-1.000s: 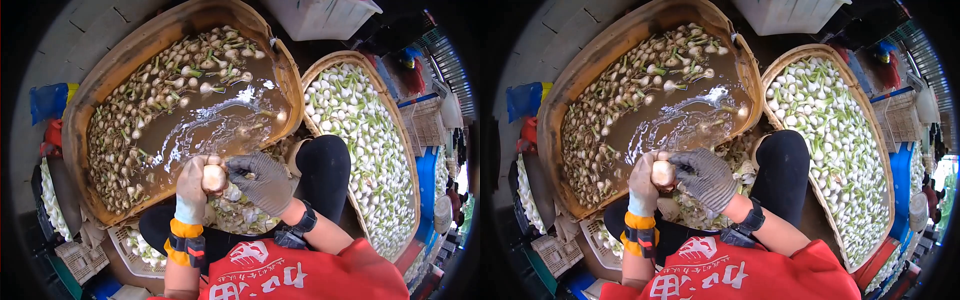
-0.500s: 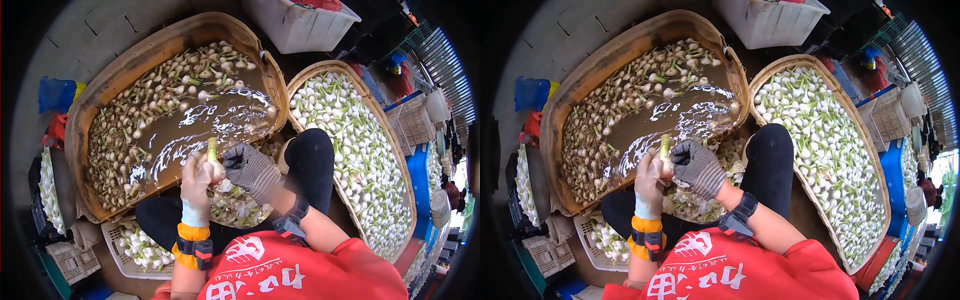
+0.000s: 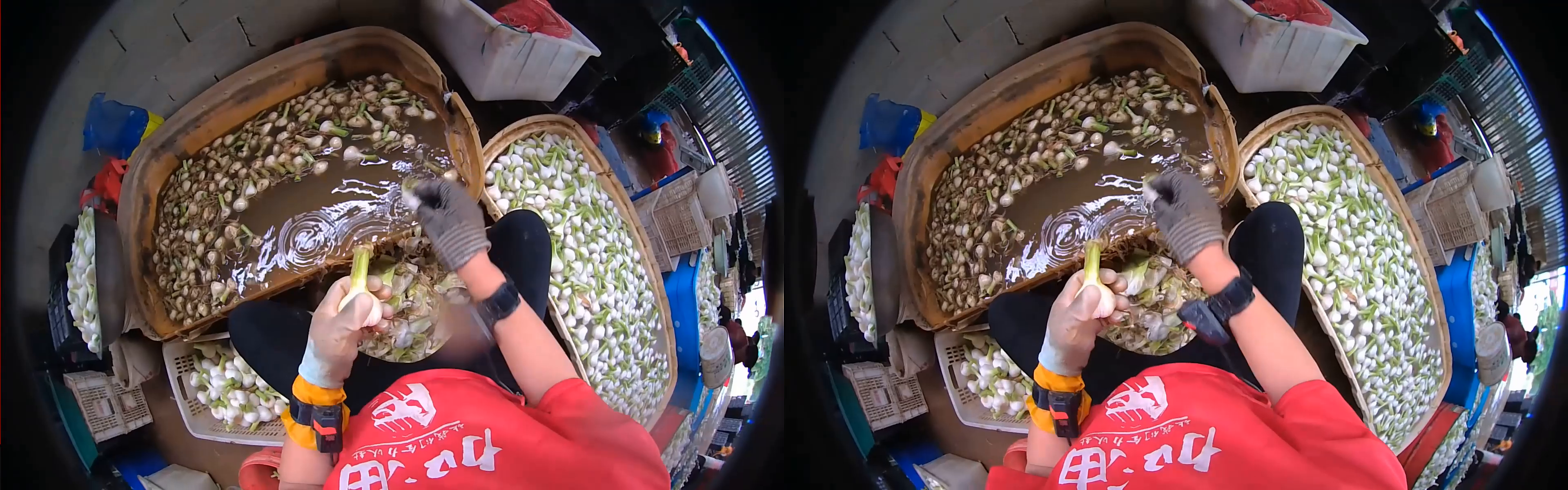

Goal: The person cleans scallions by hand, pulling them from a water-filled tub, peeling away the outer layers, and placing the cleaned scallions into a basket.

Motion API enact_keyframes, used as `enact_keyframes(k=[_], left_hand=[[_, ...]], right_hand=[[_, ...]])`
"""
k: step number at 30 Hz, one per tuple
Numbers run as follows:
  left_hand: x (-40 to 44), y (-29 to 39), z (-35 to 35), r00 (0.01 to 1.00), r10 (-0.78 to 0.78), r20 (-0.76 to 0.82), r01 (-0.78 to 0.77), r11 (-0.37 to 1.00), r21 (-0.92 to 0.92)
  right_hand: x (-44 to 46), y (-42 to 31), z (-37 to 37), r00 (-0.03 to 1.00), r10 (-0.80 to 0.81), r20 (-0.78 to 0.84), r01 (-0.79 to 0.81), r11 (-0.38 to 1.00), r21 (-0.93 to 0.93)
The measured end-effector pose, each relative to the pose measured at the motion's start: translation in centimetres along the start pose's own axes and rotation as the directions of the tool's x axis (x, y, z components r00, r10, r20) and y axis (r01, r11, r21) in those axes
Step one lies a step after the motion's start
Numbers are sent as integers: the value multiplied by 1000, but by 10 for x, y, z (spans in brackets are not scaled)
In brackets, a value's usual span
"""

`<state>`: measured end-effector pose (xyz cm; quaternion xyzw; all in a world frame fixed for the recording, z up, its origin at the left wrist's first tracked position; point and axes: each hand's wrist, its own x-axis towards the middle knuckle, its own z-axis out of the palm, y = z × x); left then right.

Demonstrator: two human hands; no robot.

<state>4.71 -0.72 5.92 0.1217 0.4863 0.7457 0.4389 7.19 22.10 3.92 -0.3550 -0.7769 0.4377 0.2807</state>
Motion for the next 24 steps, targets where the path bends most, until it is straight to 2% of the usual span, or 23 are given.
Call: enact_keyframes(k=[2, 4, 5, 6, 7, 8, 9, 10, 11, 12, 13, 14, 16, 17, 18, 20, 21, 22, 23, 24], left_hand=[[4, 0, 4, 987, -69, -143, 97, 976, 195], [2, 2, 11, 984, -34, -174, 73, 972, 224], [1, 4, 14, 985, -42, -168, 85, 962, 258], [1, 5, 16, 986, -48, -160, 94, 952, 292], [3, -6, 7, 987, 3, -164, 69, 898, 435], [7, -14, 1, 988, -2, -155, 71, 897, 436], [12, -21, -3, 970, 242, -18, -168, 723, 670], [14, -22, -5, 885, 431, 175, -377, 445, 812], [14, -15, -5, 851, 416, 321, -426, 188, 885], [12, -20, -7, 851, 417, 320, -425, 188, 885], [8, -26, -7, 938, 333, 94, -287, 597, 749], [6, -30, -6, 985, 151, -81, -99, 886, 453], [-4, -19, 5, 985, 103, -137, -40, 915, 402], [-8, -13, 11, 980, 54, -192, 16, 938, 346], [-1, -25, 4, 962, 137, -238, -79, 968, 240], [5, -12, -13, 967, 174, -186, -198, 973, -118], [1, -2, -13, 930, 263, -257, -257, 965, 60], [4, -4, -35, 940, 295, -171, -297, 955, 18], [12, -2, -40, 962, 195, -194, -151, 963, 222], [21, 0, -45, 966, 106, -237, 2, 911, 413]], right_hand=[[-39, 12, 3, 941, -176, 290, 79, 945, 317], [-61, 9, -8, 872, -295, 390, 174, 933, 316], [-70, 9, -4, 884, -216, 415, -31, 858, 512], [-71, -3, -7, 888, -210, 409, -32, 859, 511], [-71, -25, -16, 867, -123, 482, -5, 967, 256], [-71, -37, -21, 848, -17, 529, 30, 999, -17], [-74, -30, -15, 879, -39, 475, 56, 998, -21], [-74, -29, -17, 881, -37, 472, 55, 998, -24], [-71, -29, -19, 846, -43, 532, 30, 999, 34], [-70, -29, -21, 806, -56, 589, 1, 996, 92], [-68, -22, -22, 751, -189, 632, 81, 977, 196], [-70, -17, -25, 752, -188, 632, 80, 977, 196], [-75, -12, -30, 709, -281, 647, -96, 870, 483], [-74, -14, -35, 681, -139, 719, -334, 815, 474], [-72, -10, -40, 678, -139, 722, -336, 815, 472], [-65, 1, -54, 643, 18, 765, -495, 772, 398], [-64, 4, -60, 703, 33, 711, -461, 782, 420], [-58, 9, -65, 767, 43, 640, -358, 857, 371], [-54, 17, -71, 803, 71, 592, -304, 903, 304], [-49, 22, -74, 837, 90, 540, -251, 940, 232]])
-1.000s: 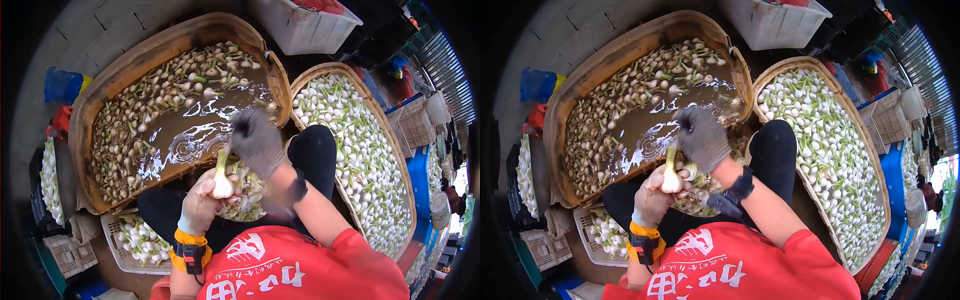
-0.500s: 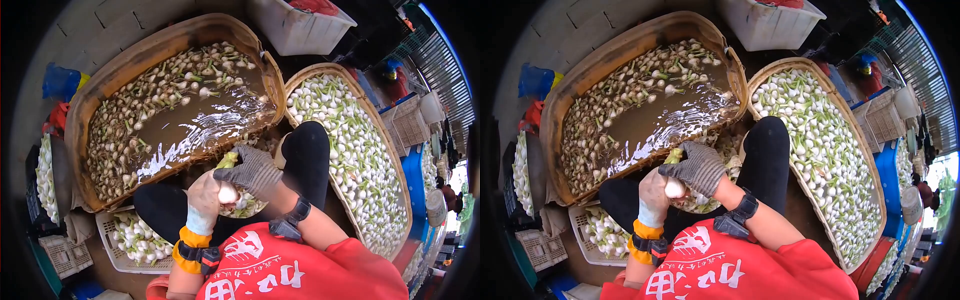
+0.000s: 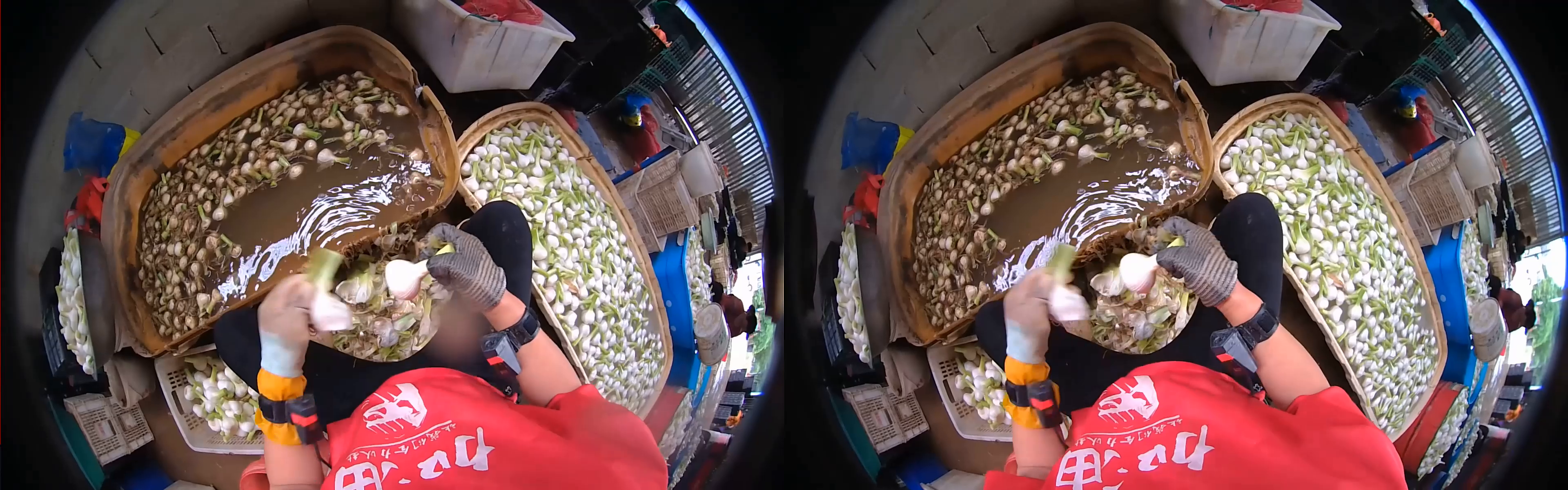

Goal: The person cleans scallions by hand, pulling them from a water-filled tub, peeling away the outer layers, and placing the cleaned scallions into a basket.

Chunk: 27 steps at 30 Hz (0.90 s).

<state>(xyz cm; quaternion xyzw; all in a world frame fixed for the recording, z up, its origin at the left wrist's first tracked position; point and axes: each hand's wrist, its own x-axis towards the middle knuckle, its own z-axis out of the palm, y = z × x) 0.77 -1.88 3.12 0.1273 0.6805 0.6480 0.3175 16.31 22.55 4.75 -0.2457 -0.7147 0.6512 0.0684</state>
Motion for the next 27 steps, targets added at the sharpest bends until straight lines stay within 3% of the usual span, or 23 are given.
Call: enact_keyframes(k=[1, 2, 4, 5, 6, 8, 9, 10, 11, 12, 13, 14, 15, 16, 18, 20, 21, 22, 23, 24, 25, 26, 27], left_hand=[[13, -21, -12, 980, 67, 186, -150, 865, 479], [13, -15, 2, 986, -5, 166, -111, 723, 682], [36, -31, 13, 885, 328, 329, -465, 639, 613], [35, -29, 23, 934, 176, 312, -276, 908, 315], [36, -26, 33, 913, 194, 359, -247, 963, 108], [23, 8, 56, 933, -61, 355, 100, 991, -92], [35, -5, 46, 939, -39, 341, 11, 997, 83], [36, 7, 39, 966, -47, 253, 49, 999, 0], [46, -4, 19, 993, -26, 111, 15, 995, 101], [51, 6, -4, 980, 197, 18, -191, 919, 346], [55, 5, -44, 953, 279, -115, -191, 853, 487], [55, 13, -90, 951, 189, -244, -14, 816, 578], [56, 6, -141, 892, 178, -415, 52, 872, 487], [54, -15, -227, 866, 404, -293, 56, 505, 862], [16, 11, -271, 865, 325, -383, 386, 58, 921], [6, 46, -252, 823, 124, -555, 471, 397, 787], [9, 32, -271, 842, 69, -536, 382, 625, 681], [19, 13, -279, 864, 126, -488, 229, 765, 602], [34, 18, -258, 917, 160, -365, 171, 670, 722], [57, 39, -193, 926, 194, -325, 179, 532, 828], [83, 36, -169, 963, 233, -138, 38, 389, 920], [113, 35, -140, 987, 159, -34, -34, 405, 914], [142, 29, -111, 970, 221, 102, -164, 286, 944]], right_hand=[[2, 1, 1, 1000, -9, -5, 9, 1000, 2], [1, 3, 4, 999, -6, -41, 9, 996, 83], [11, 20, 15, 1000, 16, -22, -9, 961, 277], [12, 25, 25, 996, -90, -23, 92, 958, 270], [12, 28, 38, 982, -186, -15, 183, 948, 261], [17, 34, 59, 900, -416, -128, 433, 884, 174], [25, 41, 62, 988, -151, -18, 147, 913, 382], [30, 42, 62, 991, -134, -21, 135, 955, 263], [32, 39, 62, 985, -142, -95, 156, 976, 155], [33, 36, 61, 973, -155, -169, 165, 985, 44], [38, 39, 54, 972, -151, -180, 162, 986, 49], [42, 42, 45, 988, -155, -22, 146, 962, -233], [46, 46, 38, 984, -111, 136, 164, 855, -492], [49, 49, 33, 984, -111, 139, 165, 861, -482], [58, 54, 26, 871, 212, 443, 277, 534, -799], [67, 57, 25, 876, 201, 439, 240, 606, -758], [72, 58, 28, 878, 202, 434, 203, 664, -720], [77, 58, 33, 870, 200, 451, 211, 674, -708], [82, 56, 38, 892, 164, 421, 184, 719, -670], [87, 53, 40, 913, 132, 385, 154, 762, -629], [92, 44, 39, 899, 134, 418, 175, 764, -621], [97, 46, 40, 896, 136, 423, 175, 768, -616], [98, 50, 42, 883, 127, 451, 178, 800, -573]])
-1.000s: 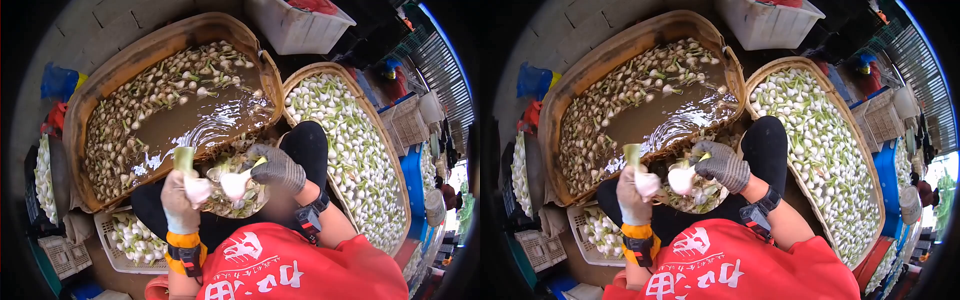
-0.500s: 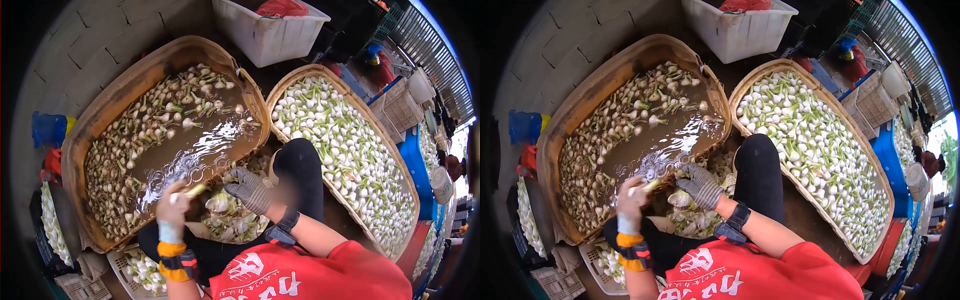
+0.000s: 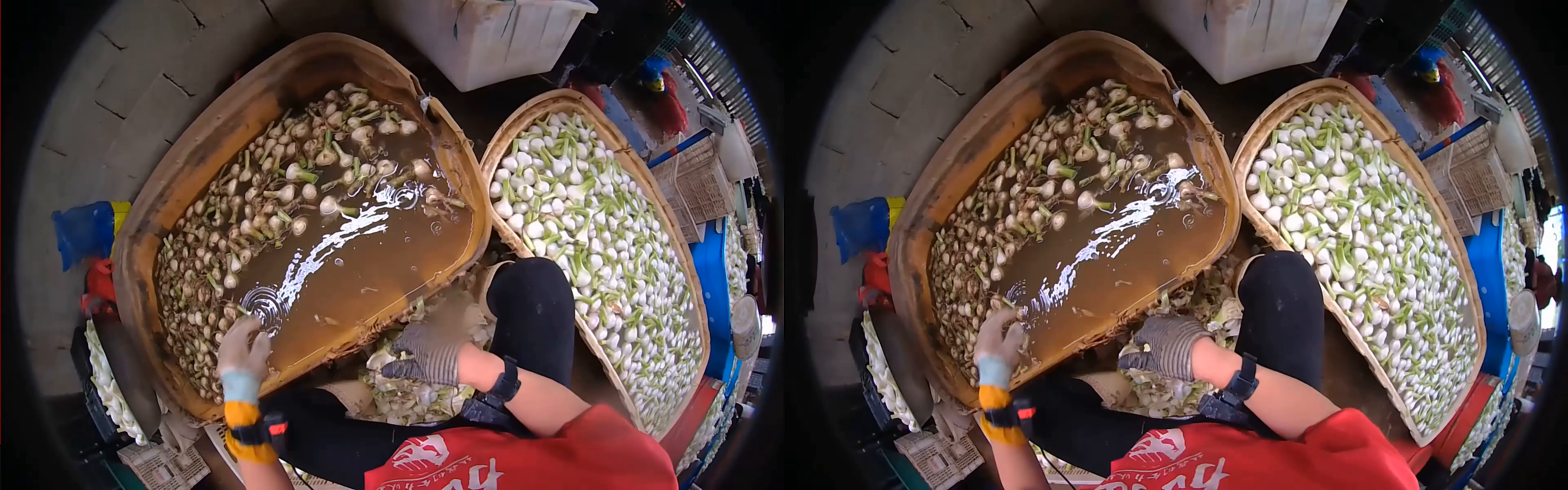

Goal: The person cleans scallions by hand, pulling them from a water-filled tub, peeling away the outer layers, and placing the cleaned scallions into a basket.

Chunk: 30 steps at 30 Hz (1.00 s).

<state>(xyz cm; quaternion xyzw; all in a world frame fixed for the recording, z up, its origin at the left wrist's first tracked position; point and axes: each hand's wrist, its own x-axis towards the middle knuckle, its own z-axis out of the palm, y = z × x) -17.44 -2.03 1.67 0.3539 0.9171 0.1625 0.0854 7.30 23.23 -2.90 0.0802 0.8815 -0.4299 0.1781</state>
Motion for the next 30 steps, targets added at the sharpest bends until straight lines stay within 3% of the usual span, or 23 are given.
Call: enact_keyframes(k=[3, 7, 11, 13, 14, 15, 16, 17, 18, 19, 21, 24, 25, 27, 28, 30], left_hand=[[104, 49, 62, 968, 163, 191, -188, 974, 122], [220, 91, 130, 924, 270, 270, -355, 868, 348], [263, 76, 205, 901, -19, 433, -224, 835, 502], [268, 65, 231, 758, -138, 638, -212, 872, 440], [246, 73, 214, 735, 10, 677, -169, 971, 169], [250, 29, 248, 634, 216, 742, -137, 976, -168], [224, 2, 260, 541, 472, 696, 456, 530, -715], [187, 41, 215, 555, 376, 742, 720, 230, -655], [158, 64, 177, 535, 232, 812, 807, 146, -573], [135, 74, 161, 559, 343, 755, 822, -112, -558], [84, 96, 131, 652, 185, 735, 754, -257, -605], [29, 128, 95, 683, 167, 711, 675, -516, -527], [15, 136, 86, 686, 165, 709, 669, -526, -525], [-11, 147, 75, 755, 65, 653, 565, -570, -597], [-22, 149, 73, 771, 16, 637, 567, -473, -675], [-37, 159, 73, 794, -12, 608, 543, -436, -718]], right_hand=[[-4, 3, 2, 998, -31, -58, 34, 998, 54], [-4, 9, 1, 996, 39, -81, -34, 997, 63], [1, 11, -2, 994, 82, -75, -75, 993, 92], [0, 12, -5, 992, 89, -86, -80, 992, 101], [0, 15, -1, 992, 81, -98, -71, 993, 96], [-1, 15, -2, 993, 78, -94, -68, 992, 103], [-2, 14, -3, 987, 61, -150, -40, 990, 138], [-4, 13, -3, 977, 46, -208, -10, 985, 171], [-6, 13, 2, 938, 2, -348, 59, 985, 164], [-6, 13, 4, 940, -7, -342, 70, 983, 172], [-4, 12, 2, 857, 32, -515, 124, 956, 266], [-9, -3, -7, 819, 128, -559, 91, 933, 347], [-12, -9, -9, 824, 123, -553, 89, 936, 342], [-17, -26, -12, 725, 12, -688, 207, 950, 235], [-21, -36, -14, 747, -9, -665, 193, 960, 204], [-27, -50, -16, 754, -104, -648, 244, 961, 129]])
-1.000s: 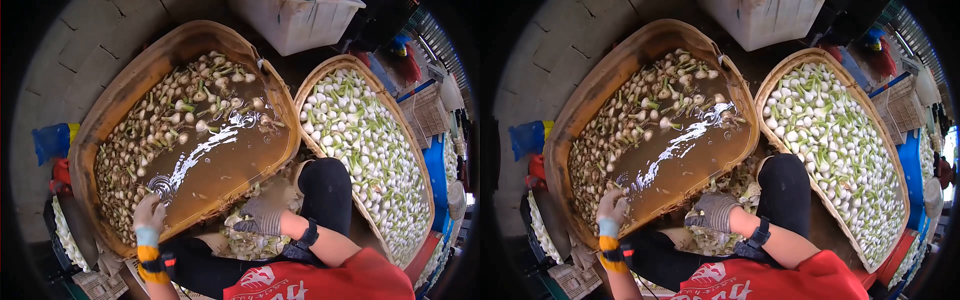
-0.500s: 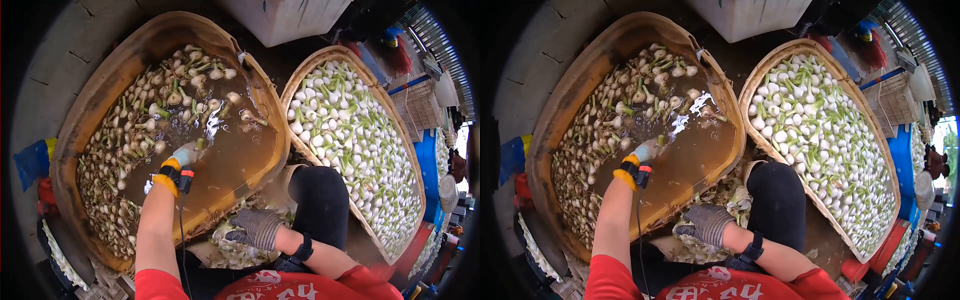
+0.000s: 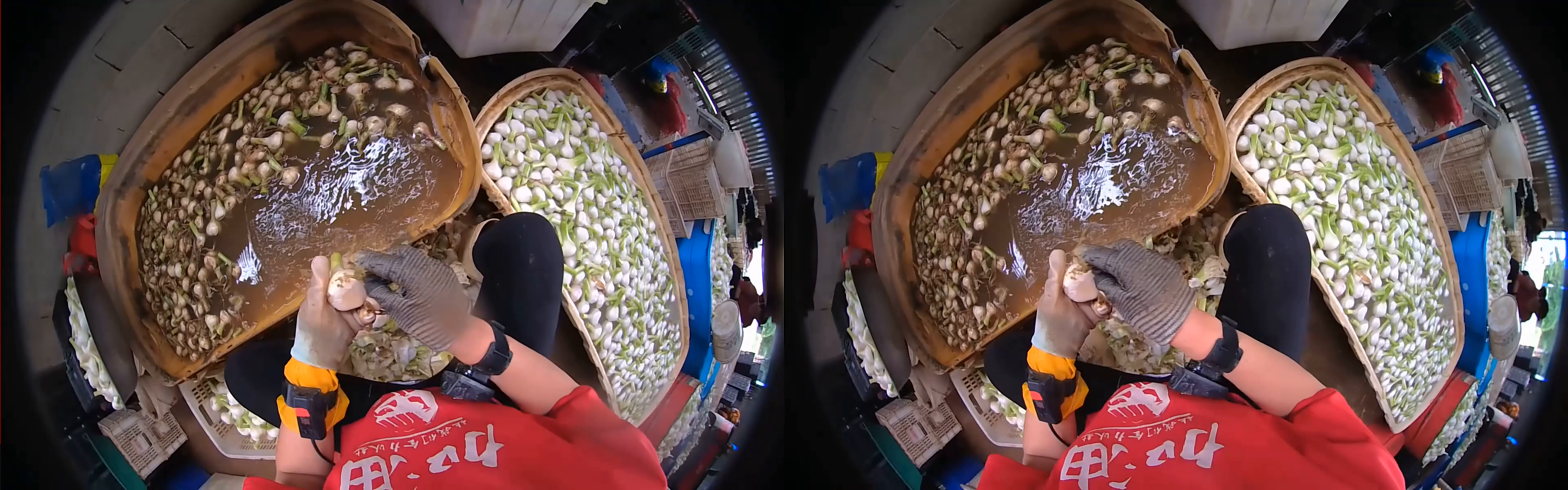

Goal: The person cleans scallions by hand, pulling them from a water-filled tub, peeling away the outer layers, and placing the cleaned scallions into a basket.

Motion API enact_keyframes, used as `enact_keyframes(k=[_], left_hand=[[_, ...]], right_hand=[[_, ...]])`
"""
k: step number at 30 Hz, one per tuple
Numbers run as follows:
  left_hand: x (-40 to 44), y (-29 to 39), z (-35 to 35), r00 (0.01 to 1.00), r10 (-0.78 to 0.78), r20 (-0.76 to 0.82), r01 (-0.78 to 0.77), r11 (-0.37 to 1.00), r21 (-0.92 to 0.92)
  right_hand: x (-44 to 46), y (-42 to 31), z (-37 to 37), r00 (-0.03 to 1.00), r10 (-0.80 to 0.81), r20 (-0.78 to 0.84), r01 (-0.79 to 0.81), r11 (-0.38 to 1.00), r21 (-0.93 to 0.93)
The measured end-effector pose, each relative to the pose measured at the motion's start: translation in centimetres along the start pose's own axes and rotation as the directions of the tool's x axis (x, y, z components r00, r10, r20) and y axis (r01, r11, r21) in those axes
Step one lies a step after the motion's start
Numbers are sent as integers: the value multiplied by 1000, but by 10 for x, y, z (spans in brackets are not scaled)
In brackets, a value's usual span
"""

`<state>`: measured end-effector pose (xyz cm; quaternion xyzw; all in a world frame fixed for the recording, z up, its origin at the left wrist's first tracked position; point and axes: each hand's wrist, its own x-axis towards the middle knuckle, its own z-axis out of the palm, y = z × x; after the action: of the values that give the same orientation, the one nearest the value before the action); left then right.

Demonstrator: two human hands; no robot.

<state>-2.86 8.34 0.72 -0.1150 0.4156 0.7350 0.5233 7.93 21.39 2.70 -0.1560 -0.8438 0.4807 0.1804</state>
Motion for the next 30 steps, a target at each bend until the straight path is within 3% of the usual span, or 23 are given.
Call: enact_keyframes(k=[2, 5, 6, 9, 10, 11, 12, 13, 14, 15, 17, 19, 21, 23, 25, 26, 28, 29, 30], left_hand=[[-10, -8, -2, 999, 44, -3, -44, 998, 46], [-24, -8, -7, 997, 58, 51, -70, 960, 271], [-32, -13, 0, 987, 151, -60, -108, 887, 450], [-41, -21, -4, 978, 207, -22, -160, 813, 560], [-42, -22, -8, 976, 204, 79, -215, 817, 535], [-45, -22, -11, 973, 213, 85, -225, 815, 534], [-50, -22, -13, 987, 144, 74, -161, 843, 513], [-56, -20, -11, 995, 71, 65, -94, 866, 492], [-73, -11, 5, 985, 49, 163, -131, 830, 543], [-75, -12, -5, 926, -17, 378, -162, 886, 435], [-93, -15, 6, 927, -22, 374, -143, 902, 407], [-104, -16, 10, 939, 20, 344, -160, 910, 383], [-109, -16, 6, 948, 62, 311, -178, 917, 358], [-109, -16, -3, 951, 79, 298, -171, 939, 299], [-113, -17, -1, 944, 131, 304, -225, 927, 299], [-114, -17, 0, 948, 148, 281, -247, 900, 360], [-117, -18, 3, 954, 163, 253, -260, 869, 421], [-117, -19, 6, 957, 173, 234, -265, 847, 461], [-118, -19, 7, 959, 182, 216, -269, 823, 500]], right_hand=[[-5, -11, 1, 993, -96, 68, 99, 994, -36], [-16, -9, 6, 973, -197, 116, 207, 975, -79], [-18, -11, 7, 972, -204, 114, 214, 973, -85], [-24, -29, 4, 979, -132, 154, 149, 983, -105], [-25, -40, 2, 991, -18, 133, 15, 1000, 23], [-26, -46, 0, 987, 96, 128, -115, 981, 154], [-28, -47, 0, 988, 87, 128, -107, 982, 153], [-30, -44, 2, 993, 97, 67, -103, 991, 90], [-30, -38, 4, 995, 102, 3, -102, 994, 26], [-26, -25, 9, 992, 88, -93, -79, 993, 89], [-8, -20, -17, 964, 61, -260, -82, 994, -69], [9, 9, -31, 847, -22, -531, -130, 960, -248], [9, 14, -40, 826, 113, -553, -219, 967, -129], [-5, 7, -31, 850, 49, -525, -162, 972, -172], [-24, -11, -20, 981, 135, -139, -144, 988, -63], [-34, -9, -9, 982, 134, -135, -143, 987, -66], [-47, -6, 10, 994, -47, -101, 60, 989, 138], [-48, -9, 10, 994, -45, -100, 59, 988, 139], [-50, -13, 8, 989, -145, -14, 146, 982, 117]])
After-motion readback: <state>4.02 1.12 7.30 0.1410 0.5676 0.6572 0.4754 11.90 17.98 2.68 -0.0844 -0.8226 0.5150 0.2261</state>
